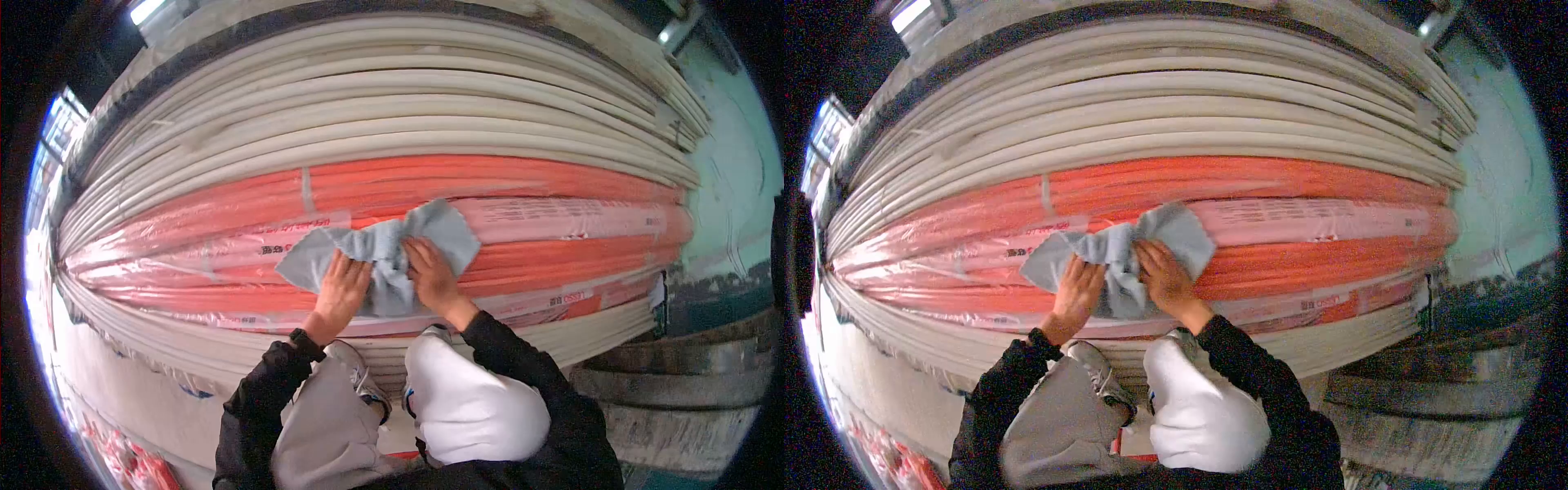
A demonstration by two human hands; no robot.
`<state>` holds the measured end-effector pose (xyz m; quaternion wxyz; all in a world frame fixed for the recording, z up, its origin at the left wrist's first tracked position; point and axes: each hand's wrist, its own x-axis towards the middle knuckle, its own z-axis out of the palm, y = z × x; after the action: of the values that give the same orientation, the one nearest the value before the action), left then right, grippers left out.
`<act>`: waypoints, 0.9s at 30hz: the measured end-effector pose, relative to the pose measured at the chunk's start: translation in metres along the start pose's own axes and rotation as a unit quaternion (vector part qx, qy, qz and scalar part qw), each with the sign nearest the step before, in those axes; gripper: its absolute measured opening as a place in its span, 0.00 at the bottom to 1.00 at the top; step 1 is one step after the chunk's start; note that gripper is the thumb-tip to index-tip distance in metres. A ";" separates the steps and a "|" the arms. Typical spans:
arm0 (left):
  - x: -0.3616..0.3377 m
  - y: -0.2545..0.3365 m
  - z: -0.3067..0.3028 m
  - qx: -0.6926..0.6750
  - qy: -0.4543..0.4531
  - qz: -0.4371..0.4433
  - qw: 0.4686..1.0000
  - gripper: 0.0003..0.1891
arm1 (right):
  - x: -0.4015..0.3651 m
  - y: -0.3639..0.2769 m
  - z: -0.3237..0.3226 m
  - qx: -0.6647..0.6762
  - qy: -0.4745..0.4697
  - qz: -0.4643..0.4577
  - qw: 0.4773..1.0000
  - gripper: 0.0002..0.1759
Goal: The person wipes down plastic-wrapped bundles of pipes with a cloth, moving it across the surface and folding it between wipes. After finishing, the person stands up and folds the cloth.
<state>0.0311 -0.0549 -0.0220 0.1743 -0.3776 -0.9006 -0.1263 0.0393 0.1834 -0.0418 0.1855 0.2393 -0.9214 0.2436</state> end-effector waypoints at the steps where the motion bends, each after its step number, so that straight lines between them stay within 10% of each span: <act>1: 0.002 0.003 -0.001 0.000 -0.030 -0.002 1.000 0.23 | -0.005 0.004 -0.001 0.012 -0.018 0.019 1.000 0.26; 4: 0.016 0.006 -0.004 0.013 -0.045 0.034 0.998 0.23 | -0.014 0.019 -0.017 -0.161 -0.040 -0.076 0.983 0.28; 8: 0.041 0.011 0.002 0.021 -0.048 0.042 0.998 0.24 | -0.010 0.022 -0.007 -0.019 0.001 0.073 0.997 0.30; 27: 0.087 -0.004 -0.013 0.010 -0.036 -0.034 0.999 0.24 | 0.068 0.011 -0.044 -0.174 -0.140 0.015 0.975 0.42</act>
<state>-0.0255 -0.0071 0.0252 0.1408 -0.3489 -0.9201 -0.1091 -0.0122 0.1912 0.0209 0.0896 0.2212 -0.9700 0.0467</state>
